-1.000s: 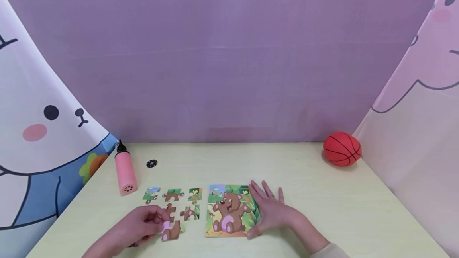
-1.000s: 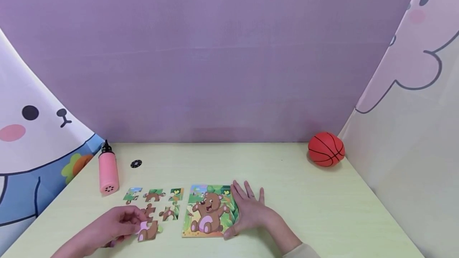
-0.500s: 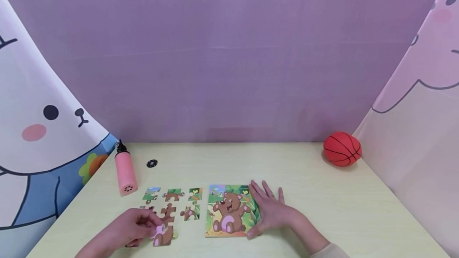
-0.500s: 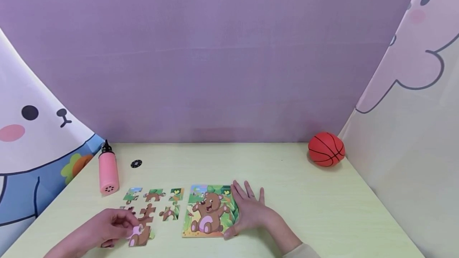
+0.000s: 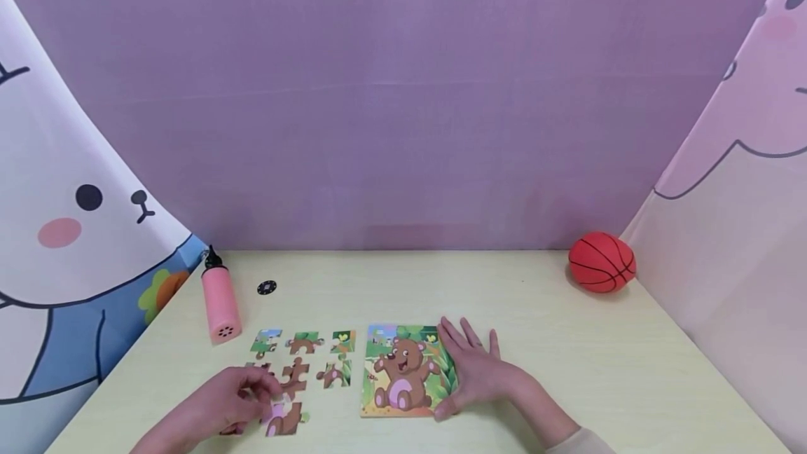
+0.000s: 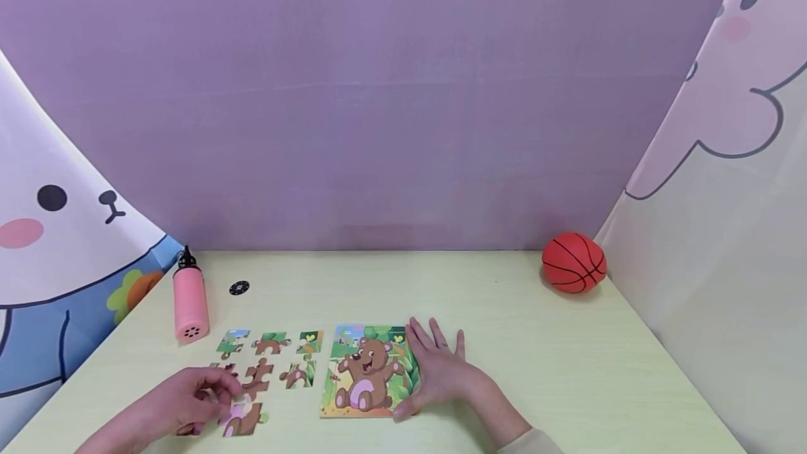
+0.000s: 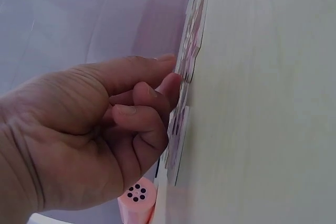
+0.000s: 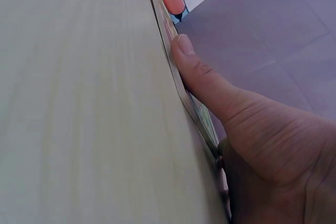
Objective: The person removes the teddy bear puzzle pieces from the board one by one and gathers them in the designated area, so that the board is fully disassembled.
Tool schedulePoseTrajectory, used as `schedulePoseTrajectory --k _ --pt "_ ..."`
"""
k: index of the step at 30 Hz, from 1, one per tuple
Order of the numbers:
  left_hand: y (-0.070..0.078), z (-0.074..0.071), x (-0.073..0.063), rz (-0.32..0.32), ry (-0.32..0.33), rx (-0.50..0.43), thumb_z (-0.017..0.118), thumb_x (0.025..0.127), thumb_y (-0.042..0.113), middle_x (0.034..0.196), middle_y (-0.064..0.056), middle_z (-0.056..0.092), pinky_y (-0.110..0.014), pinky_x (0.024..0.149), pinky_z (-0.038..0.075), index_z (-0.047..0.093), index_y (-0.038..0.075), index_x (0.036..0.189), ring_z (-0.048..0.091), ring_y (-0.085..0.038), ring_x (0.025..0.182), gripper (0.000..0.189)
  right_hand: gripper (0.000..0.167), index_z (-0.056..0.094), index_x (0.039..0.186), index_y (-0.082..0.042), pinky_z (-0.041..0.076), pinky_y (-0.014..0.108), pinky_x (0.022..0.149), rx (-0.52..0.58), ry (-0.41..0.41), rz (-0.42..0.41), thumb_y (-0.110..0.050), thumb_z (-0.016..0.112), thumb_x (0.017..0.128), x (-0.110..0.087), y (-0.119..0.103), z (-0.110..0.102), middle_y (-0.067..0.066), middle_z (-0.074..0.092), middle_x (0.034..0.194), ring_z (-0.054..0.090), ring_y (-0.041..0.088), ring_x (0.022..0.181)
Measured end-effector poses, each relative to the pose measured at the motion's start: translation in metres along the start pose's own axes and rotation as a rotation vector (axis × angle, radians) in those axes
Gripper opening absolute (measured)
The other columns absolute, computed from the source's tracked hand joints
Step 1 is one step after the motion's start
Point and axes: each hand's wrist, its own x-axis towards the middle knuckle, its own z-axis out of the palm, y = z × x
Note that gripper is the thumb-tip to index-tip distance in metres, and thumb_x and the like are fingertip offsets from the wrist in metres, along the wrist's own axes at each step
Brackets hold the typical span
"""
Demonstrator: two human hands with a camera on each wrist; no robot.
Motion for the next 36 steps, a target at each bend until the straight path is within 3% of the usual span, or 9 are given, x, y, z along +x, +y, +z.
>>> schedulePoseTrajectory --k 3,6,9,13,19,23,29,36 --pt "0.005 0.003 0.000 0.020 0.018 0.004 0.076 0.090 0.014 0.090 -0.006 0.058 -0.026 0.053 0.042 0.070 0.009 0.107 0.051 -0.021 0.067 0.019 0.140 0.013 0.161 -0.002 -0.005 0.080 0.105 0.004 -0.001 0.001 -0.075 0.081 0.062 0.000 0.001 0.000 0.012 0.004 0.169 -0.001 0.046 0.151" --pt "0.011 0.008 0.002 0.066 0.016 0.001 0.076 0.091 0.020 0.091 -0.005 0.060 -0.026 0.053 0.040 0.071 0.010 0.107 0.051 -0.021 0.071 0.019 0.140 0.013 0.161 -0.002 -0.006 0.080 0.105 0.008 0.002 0.001 -0.074 0.081 0.062 0.000 0.001 0.001 0.012 0.005 0.169 -0.001 0.047 0.151" --pt "0.017 0.016 0.007 0.118 -0.018 -0.025 0.074 0.093 0.020 0.091 -0.006 0.062 -0.026 0.054 0.041 0.070 0.009 0.106 0.052 -0.021 0.072 0.018 0.139 0.013 0.161 -0.002 -0.006 0.080 0.104 0.009 0.003 0.001 -0.073 0.082 0.063 -0.001 0.002 0.001 0.012 0.005 0.169 -0.001 0.047 0.150" --pt "0.026 0.029 0.014 0.182 -0.073 -0.078 0.070 0.095 0.016 0.088 -0.007 0.064 -0.025 0.050 0.041 0.069 0.006 0.108 0.050 -0.018 0.061 0.016 0.138 0.013 0.160 -0.001 -0.006 0.080 0.104 0.009 0.000 -0.001 -0.071 0.083 0.064 -0.002 0.001 0.002 0.013 0.005 0.168 -0.001 0.047 0.150" --pt "0.046 0.052 0.025 0.264 -0.102 -0.048 0.072 0.094 0.017 0.090 -0.005 0.062 -0.026 0.056 0.045 0.071 0.009 0.106 0.053 -0.018 0.070 0.015 0.138 0.013 0.160 0.000 -0.006 0.079 0.104 0.019 -0.003 -0.006 -0.070 0.083 0.064 -0.002 0.000 0.003 0.014 0.004 0.168 -0.001 0.048 0.150" --pt "0.059 0.067 0.031 0.326 -0.131 -0.058 0.072 0.094 0.014 0.087 -0.005 0.062 -0.024 0.054 0.044 0.070 0.008 0.106 0.052 -0.015 0.065 0.014 0.138 0.012 0.160 -0.001 -0.006 0.079 0.104 0.025 0.000 -0.005 -0.071 0.083 0.064 -0.001 0.000 0.003 0.014 0.004 0.168 -0.002 0.048 0.150" --pt "0.075 0.089 0.041 0.363 -0.185 -0.097 0.071 0.093 0.010 0.085 -0.006 0.064 -0.021 0.048 0.041 0.069 0.007 0.105 0.049 -0.012 0.057 0.013 0.138 0.013 0.160 -0.001 -0.005 0.079 0.105 0.014 0.003 -0.008 -0.073 0.081 0.064 0.000 0.002 0.004 0.013 0.004 0.168 -0.001 0.048 0.150" --pt "0.091 0.110 0.050 0.370 -0.190 -0.115 0.073 0.088 0.006 0.086 -0.005 0.063 -0.020 0.050 0.042 0.071 0.010 0.103 0.051 -0.013 0.064 0.016 0.138 0.013 0.160 -0.002 -0.007 0.078 0.105 0.012 0.006 -0.002 -0.073 0.081 0.063 0.000 0.002 0.004 0.012 0.003 0.168 -0.001 0.046 0.150"
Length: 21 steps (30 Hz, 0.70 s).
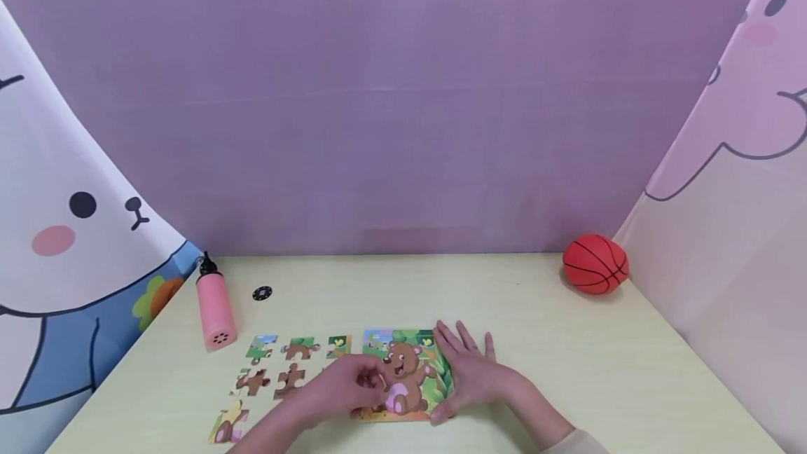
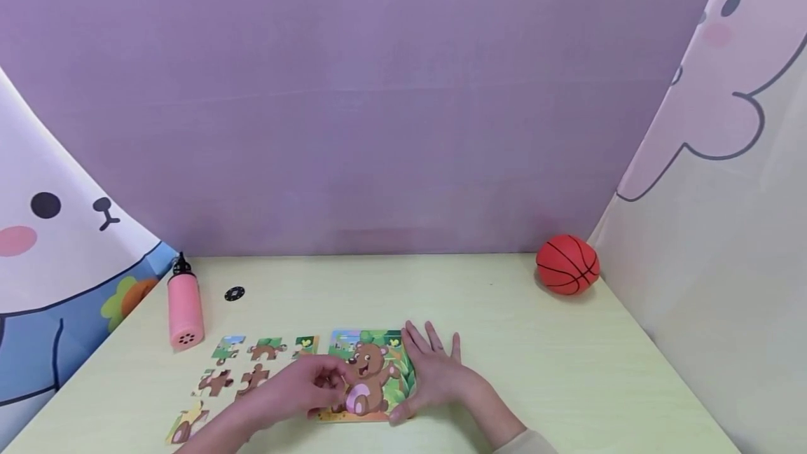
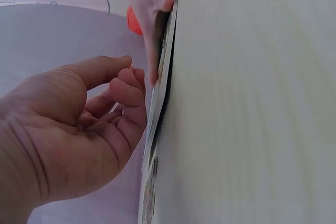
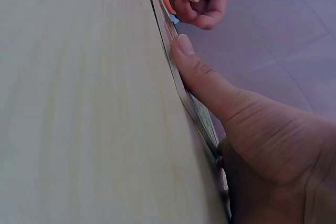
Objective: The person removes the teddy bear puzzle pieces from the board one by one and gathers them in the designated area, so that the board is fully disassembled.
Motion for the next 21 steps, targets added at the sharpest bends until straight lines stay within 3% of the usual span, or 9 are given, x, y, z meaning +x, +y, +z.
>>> schedulePoseTrajectory --k 6,13,21 --pt "0.004 0.013 0.011 0.043 -0.042 -0.034 0.075 0.089 0.009 0.088 -0.007 0.068 -0.022 0.055 0.046 0.071 0.007 0.105 0.059 -0.016 0.073 0.016 0.138 0.012 0.161 -0.003 -0.007 0.079 0.105 0.006 -0.002 0.002 -0.072 0.081 0.064 -0.001 -0.001 -0.001 0.011 0.002 0.169 -0.002 0.046 0.151" --pt "0.002 0.026 0.023 0.059 -0.043 -0.063 0.072 0.088 0.003 0.087 -0.009 0.068 -0.024 0.056 0.049 0.070 0.004 0.106 0.061 -0.016 0.069 0.018 0.136 0.011 0.161 -0.003 -0.006 0.080 0.104 0.008 -0.004 -0.010 -0.071 0.082 0.066 -0.001 -0.003 -0.001 0.012 0.002 0.169 -0.002 0.046 0.151" --pt "0.009 0.033 0.033 0.058 -0.066 -0.115 0.070 0.089 0.000 0.078 -0.009 0.064 -0.024 0.052 0.045 0.066 0.002 0.116 0.052 -0.014 0.056 0.028 0.136 0.012 0.161 -0.002 -0.004 0.080 0.104 -0.017 0.004 -0.006 -0.073 0.080 0.066 -0.001 -0.002 -0.001 0.012 0.003 0.168 -0.001 0.046 0.151"
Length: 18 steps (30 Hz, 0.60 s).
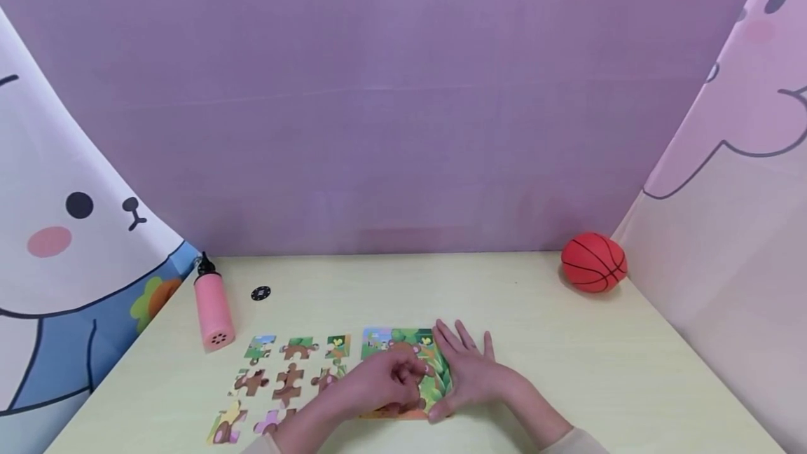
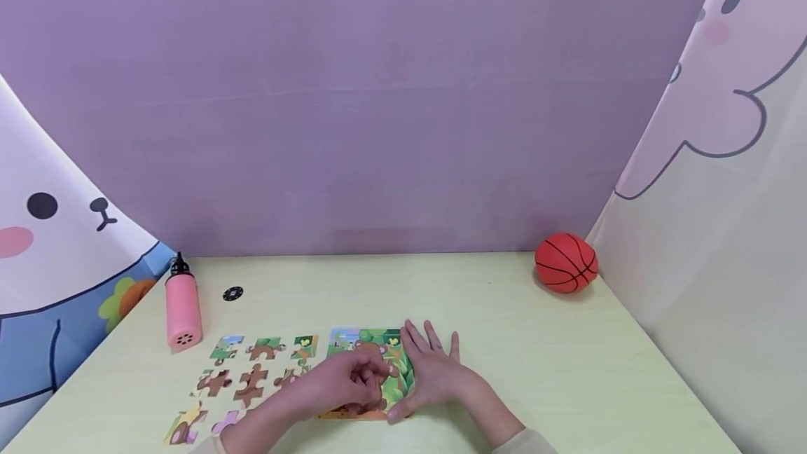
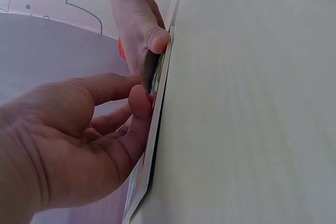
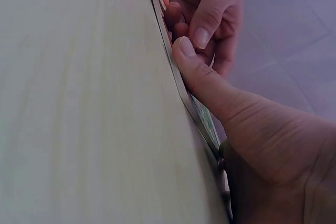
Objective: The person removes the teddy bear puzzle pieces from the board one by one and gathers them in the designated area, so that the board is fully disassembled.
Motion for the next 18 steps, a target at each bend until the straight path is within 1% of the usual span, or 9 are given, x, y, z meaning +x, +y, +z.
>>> schedulePoseTrajectory --k 5,10,15,18 --pt "0.0042 0.0022 0.0042 -0.021 -0.018 0.027 0.069 0.088 -0.003 0.063 -0.003 0.058 -0.023 0.051 0.044 0.067 0.002 0.121 0.048 -0.012 0.048 0.033 0.136 0.012 0.161 -0.002 -0.004 0.081 0.104 0.004 -0.004 0.002 -0.073 0.080 0.066 0.0003 -0.0003 -0.0004 0.012 0.004 0.168 -0.001 0.046 0.151" --pt "0.0064 0.0032 0.0064 -0.021 -0.036 0.043 0.066 0.086 -0.008 0.059 -0.004 0.056 -0.022 0.049 0.041 0.067 -0.002 0.123 0.046 -0.010 0.045 0.038 0.136 0.012 0.161 -0.003 -0.003 0.081 0.104 0.000 -0.003 0.001 -0.073 0.080 0.066 0.0005 0.0000 -0.0004 0.012 0.004 0.169 0.000 0.046 0.151" --pt "0.0064 0.0022 0.0083 -0.021 -0.056 -0.015 0.066 0.086 -0.010 0.059 -0.007 0.056 -0.021 0.048 0.043 0.066 -0.004 0.122 0.048 -0.010 0.045 0.036 0.136 0.013 0.161 -0.003 -0.003 0.081 0.104 0.008 -0.005 0.003 -0.073 0.080 0.066 0.0007 0.0001 -0.0012 0.012 0.005 0.169 -0.001 0.045 0.151" --pt "0.0062 0.0011 0.0092 -0.031 -0.045 -0.055 0.067 0.088 -0.009 0.064 -0.008 0.059 -0.021 0.046 0.044 0.066 -0.004 0.120 0.050 -0.011 0.045 0.033 0.136 0.013 0.161 -0.002 -0.004 0.081 0.104 0.013 -0.004 0.001 -0.074 0.080 0.066 0.0007 0.0002 -0.0012 0.013 0.005 0.168 -0.001 0.045 0.151"
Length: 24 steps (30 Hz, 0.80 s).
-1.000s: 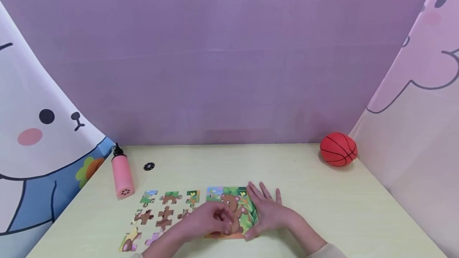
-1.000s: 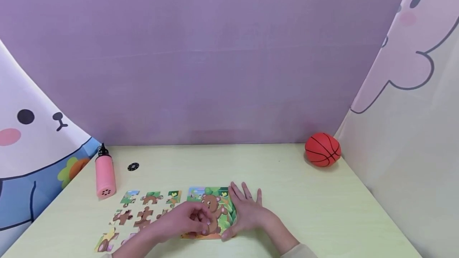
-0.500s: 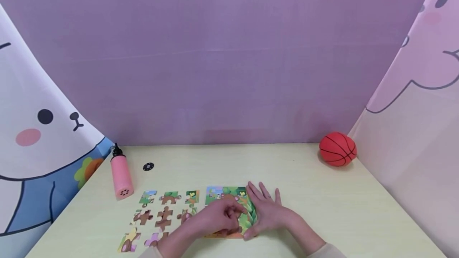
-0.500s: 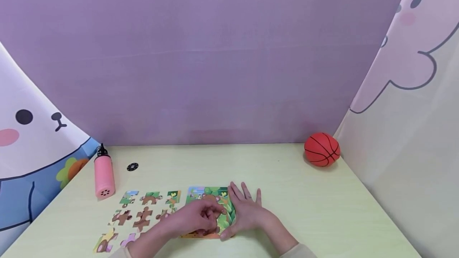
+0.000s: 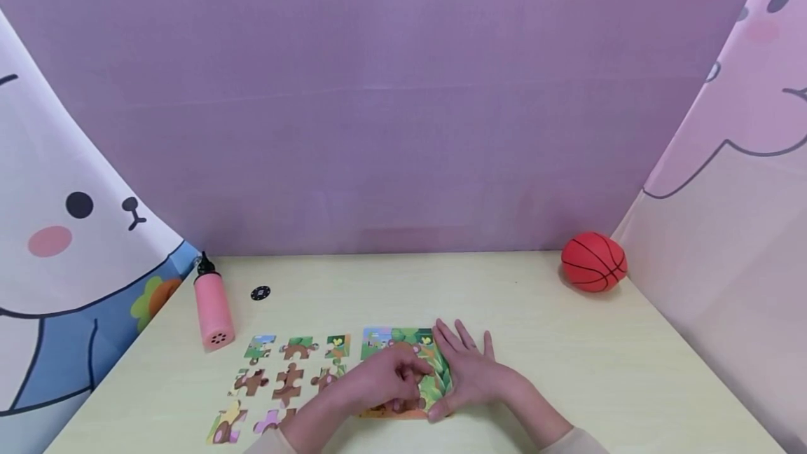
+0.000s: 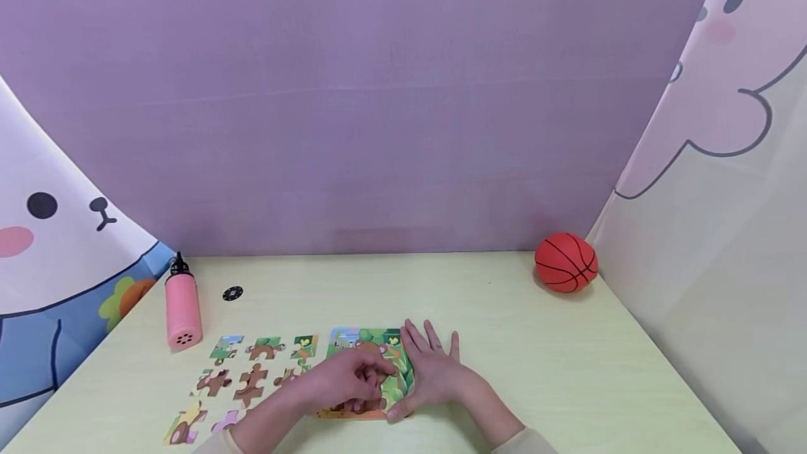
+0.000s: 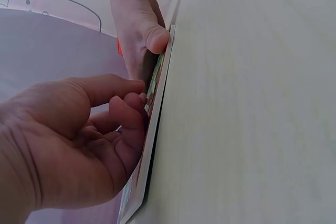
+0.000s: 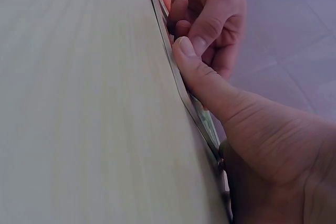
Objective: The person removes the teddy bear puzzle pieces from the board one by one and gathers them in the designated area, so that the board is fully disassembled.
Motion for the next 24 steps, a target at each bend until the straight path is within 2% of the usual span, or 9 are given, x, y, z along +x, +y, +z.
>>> schedulePoseTrajectory --k 4,9,14,19,24 --pt "-0.0007 -0.0003 0.0006 -0.022 0.037 -0.015 0.065 0.089 -0.007 0.074 -0.010 0.064 -0.022 0.046 0.045 0.067 -0.002 0.119 0.051 -0.012 0.049 0.030 0.137 0.013 0.161 -0.002 -0.004 0.081 0.104 0.002 0.004 -0.002 -0.074 0.080 0.065 -0.0003 -0.0003 -0.0002 0.013 0.005 0.168 0.000 0.045 0.151" --pt "-0.0013 0.0024 0.0006 -0.040 0.104 0.011 0.068 0.089 -0.004 0.084 -0.011 0.067 -0.022 0.045 0.046 0.070 0.003 0.112 0.056 -0.014 0.053 0.024 0.137 0.013 0.161 -0.002 -0.004 0.081 0.104 0.004 0.007 -0.005 -0.074 0.080 0.065 -0.0006 -0.0004 -0.0003 0.013 0.006 0.168 0.000 0.046 0.151" --pt "-0.0027 0.0062 0.0011 -0.025 0.137 -0.019 0.069 0.090 -0.004 0.080 -0.014 0.070 -0.022 0.042 0.046 0.070 0.005 0.107 0.059 -0.014 0.051 0.019 0.136 0.013 0.161 -0.002 -0.004 0.081 0.104 0.006 0.005 -0.010 -0.073 0.080 0.066 -0.0009 0.0002 -0.0002 0.013 0.005 0.168 -0.001 0.046 0.151" --pt "-0.0042 0.0076 0.0013 -0.012 0.144 -0.057 0.068 0.090 -0.004 0.078 -0.014 0.069 -0.021 0.042 0.045 0.068 0.004 0.107 0.058 -0.013 0.050 0.019 0.136 0.013 0.161 -0.002 -0.003 0.082 0.104 -0.008 0.004 -0.013 -0.074 0.079 0.066 -0.0010 0.0004 -0.0003 0.012 0.004 0.169 -0.001 0.046 0.151" --pt "-0.0054 0.0062 0.0017 -0.018 0.169 -0.054 0.070 0.090 -0.002 0.076 -0.013 0.069 -0.021 0.041 0.045 0.069 0.004 0.107 0.055 -0.011 0.047 0.018 0.136 0.013 0.161 -0.002 -0.004 0.081 0.104 -0.006 0.002 -0.006 -0.074 0.079 0.066 -0.0012 0.0000 -0.0009 0.012 0.004 0.169 -0.001 0.045 0.151"
